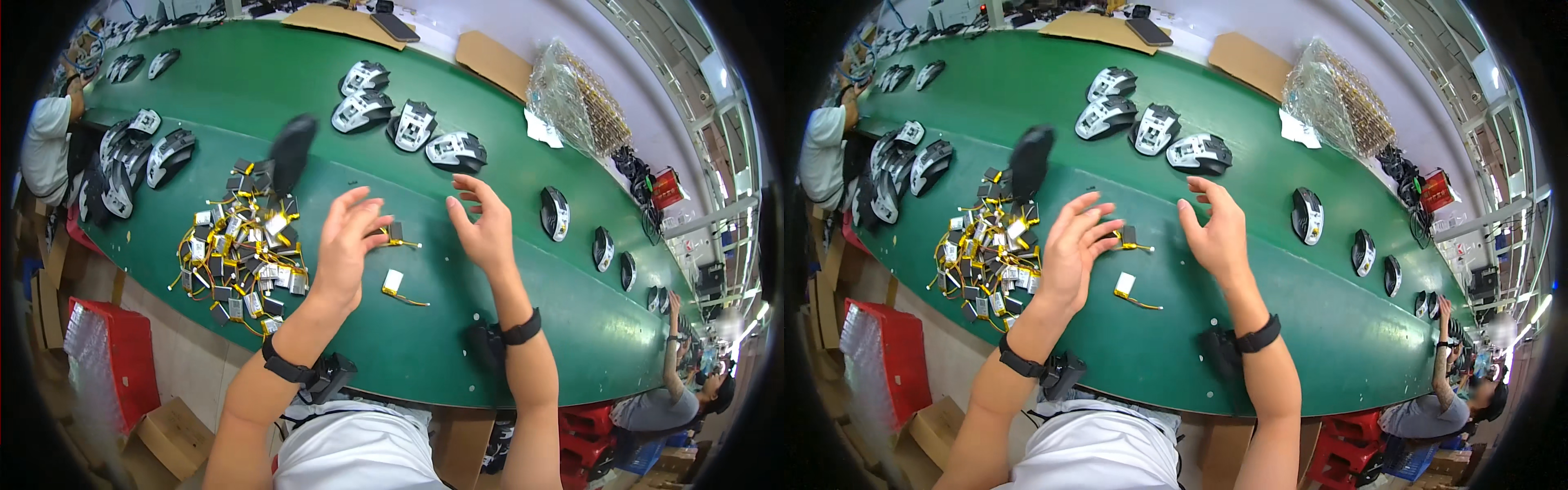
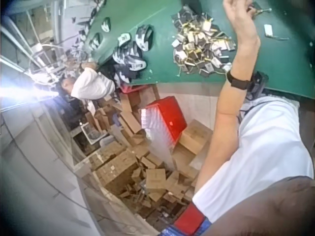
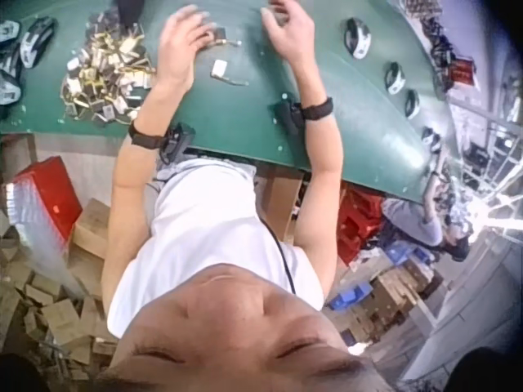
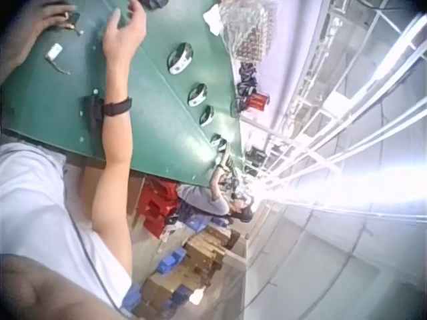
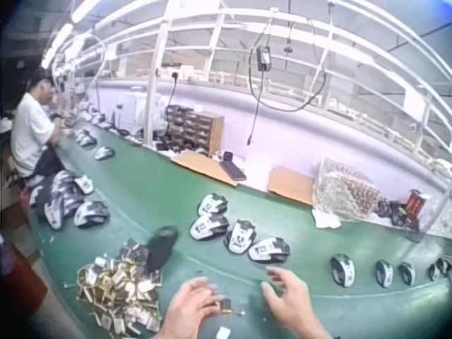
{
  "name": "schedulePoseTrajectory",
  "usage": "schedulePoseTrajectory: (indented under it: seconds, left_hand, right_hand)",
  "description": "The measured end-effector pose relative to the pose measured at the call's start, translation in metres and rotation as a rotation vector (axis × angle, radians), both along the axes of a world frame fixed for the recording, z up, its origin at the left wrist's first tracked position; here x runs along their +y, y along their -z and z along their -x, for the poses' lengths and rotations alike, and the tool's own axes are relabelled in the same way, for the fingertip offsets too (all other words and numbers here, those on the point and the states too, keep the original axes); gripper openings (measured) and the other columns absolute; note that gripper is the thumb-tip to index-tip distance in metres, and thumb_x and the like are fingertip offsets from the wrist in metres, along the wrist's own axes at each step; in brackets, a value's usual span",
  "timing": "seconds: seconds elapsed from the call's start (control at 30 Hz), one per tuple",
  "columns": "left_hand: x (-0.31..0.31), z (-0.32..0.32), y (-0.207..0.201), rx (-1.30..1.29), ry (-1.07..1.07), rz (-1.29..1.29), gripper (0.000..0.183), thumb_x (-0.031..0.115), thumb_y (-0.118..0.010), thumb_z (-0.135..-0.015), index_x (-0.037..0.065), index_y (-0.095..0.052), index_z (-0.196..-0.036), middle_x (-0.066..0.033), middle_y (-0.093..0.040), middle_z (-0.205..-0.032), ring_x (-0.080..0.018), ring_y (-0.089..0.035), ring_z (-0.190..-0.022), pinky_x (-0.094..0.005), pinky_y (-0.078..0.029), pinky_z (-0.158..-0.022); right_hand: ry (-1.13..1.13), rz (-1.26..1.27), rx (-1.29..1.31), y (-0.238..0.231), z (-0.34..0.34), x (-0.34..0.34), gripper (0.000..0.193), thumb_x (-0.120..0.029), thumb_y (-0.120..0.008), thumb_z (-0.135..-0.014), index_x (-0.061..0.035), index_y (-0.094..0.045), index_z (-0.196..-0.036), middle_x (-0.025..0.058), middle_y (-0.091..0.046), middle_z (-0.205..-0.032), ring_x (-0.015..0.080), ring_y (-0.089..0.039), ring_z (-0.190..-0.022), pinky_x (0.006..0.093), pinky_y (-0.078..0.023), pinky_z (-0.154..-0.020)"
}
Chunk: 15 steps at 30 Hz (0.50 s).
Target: The person assembles small electronic devices, likely computer mice, on a green workbench. They repeatedly pick up a device shell, insert a battery, and connect a yellow wire to the internal circuitry. The person handles multiple units one by one, placing finished items aside.
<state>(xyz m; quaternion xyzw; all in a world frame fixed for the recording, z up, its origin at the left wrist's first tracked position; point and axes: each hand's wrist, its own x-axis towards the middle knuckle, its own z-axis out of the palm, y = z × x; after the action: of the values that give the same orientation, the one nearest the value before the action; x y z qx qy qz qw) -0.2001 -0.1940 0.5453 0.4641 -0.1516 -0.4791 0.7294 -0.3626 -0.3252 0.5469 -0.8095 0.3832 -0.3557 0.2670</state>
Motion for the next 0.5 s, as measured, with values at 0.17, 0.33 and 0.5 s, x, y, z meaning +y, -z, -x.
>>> schedulePoseTrajectory:
  seconds: [0.17,0.33,0.5]
  left_hand:
    - [-0.004,-0.006,0.001,-0.356,-0.091,0.206,0.018,0.013,-0.057,-0.095,0.004,-0.057,-0.111,-0.0052,-0.063,-0.103,-0.0123,-0.060,-0.092,-0.0254,-0.047,-0.081]
    - [0.033,-0.041,-0.053,-0.765,-0.024,0.172,0.017,0.006,-0.058,-0.093,0.002,-0.057,-0.109,-0.0051,-0.065,-0.100,-0.0118,-0.061,-0.093,-0.0268,-0.048,-0.085]
    - [0.042,-0.097,-0.095,-1.000,0.042,-0.043,0.028,0.015,-0.066,-0.089,0.000,-0.059,-0.112,-0.0086,-0.068,-0.096,-0.0163,-0.064,-0.091,-0.0297,-0.051,-0.083]
  right_hand:
    - [-0.221,0.065,0.092,-0.012,-0.033,-0.005,0.036,-0.017,-0.070,-0.083,-0.0022,-0.063,-0.115,0.0160,-0.066,-0.107,0.0328,-0.064,-0.096,0.0398,-0.052,-0.084]
    - [-0.571,0.064,0.285,-0.019,-0.037,0.019,0.039,-0.026,-0.072,-0.084,-0.0042,-0.063,-0.116,0.0162,-0.063,-0.116,0.0351,-0.061,-0.105,0.0425,-0.049,-0.091]
    - [-0.438,0.103,0.321,-0.010,-0.010,0.036,0.035,-0.018,-0.074,-0.082,-0.0076,-0.065,-0.114,0.0093,-0.061,-0.116,0.0284,-0.061,-0.099,0.0378,-0.051,-0.085]
